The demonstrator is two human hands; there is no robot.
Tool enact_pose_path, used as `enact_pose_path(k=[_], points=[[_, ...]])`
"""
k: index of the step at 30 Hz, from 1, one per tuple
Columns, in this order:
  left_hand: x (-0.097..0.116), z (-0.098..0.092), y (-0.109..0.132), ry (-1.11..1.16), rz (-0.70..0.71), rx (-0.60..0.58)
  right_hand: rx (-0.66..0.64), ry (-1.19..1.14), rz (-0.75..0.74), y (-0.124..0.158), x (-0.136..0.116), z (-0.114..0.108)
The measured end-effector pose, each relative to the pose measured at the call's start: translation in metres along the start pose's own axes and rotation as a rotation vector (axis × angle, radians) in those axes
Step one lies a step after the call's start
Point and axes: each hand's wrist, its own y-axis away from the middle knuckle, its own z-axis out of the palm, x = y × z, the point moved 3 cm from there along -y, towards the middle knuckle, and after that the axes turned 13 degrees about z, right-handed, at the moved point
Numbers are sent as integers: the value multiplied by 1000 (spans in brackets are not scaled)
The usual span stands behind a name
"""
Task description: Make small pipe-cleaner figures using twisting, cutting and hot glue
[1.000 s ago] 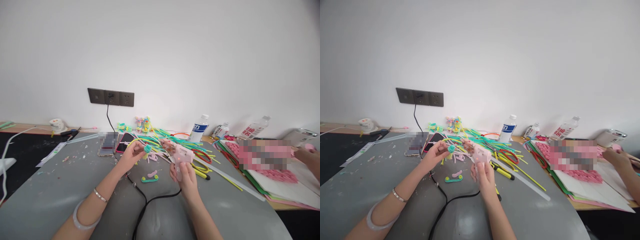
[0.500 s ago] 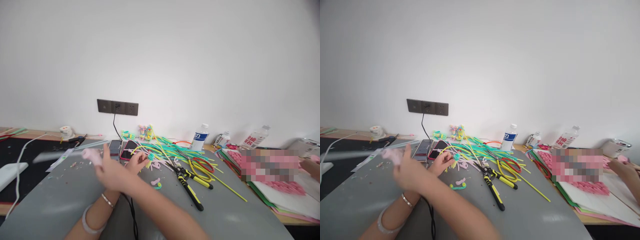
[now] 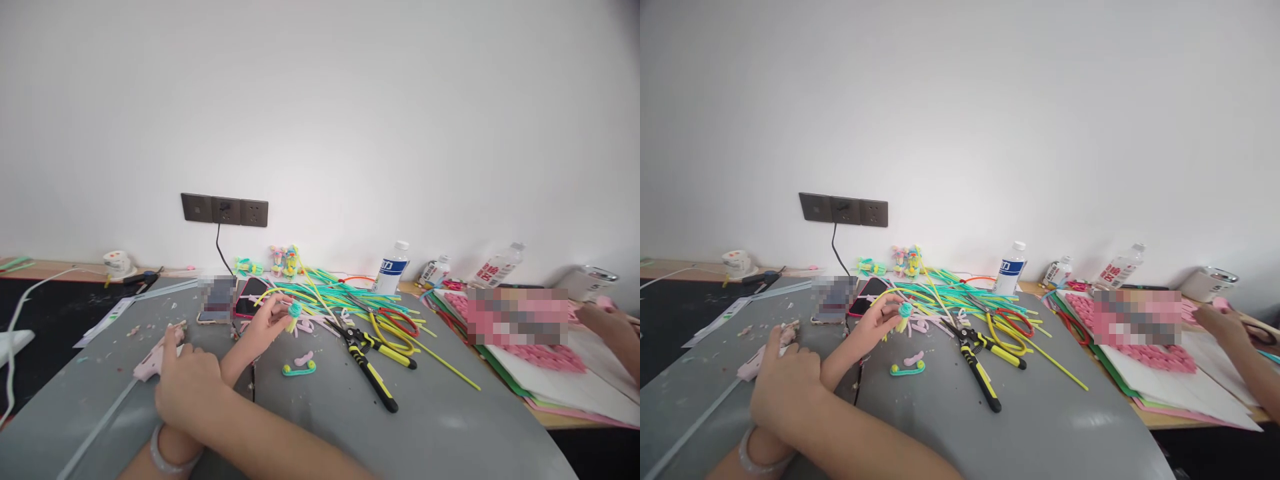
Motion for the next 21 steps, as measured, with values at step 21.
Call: enact_pose_path(k=[21], points=[[1, 1, -4, 51, -51, 71, 681, -130, 529, 166, 310, -4]])
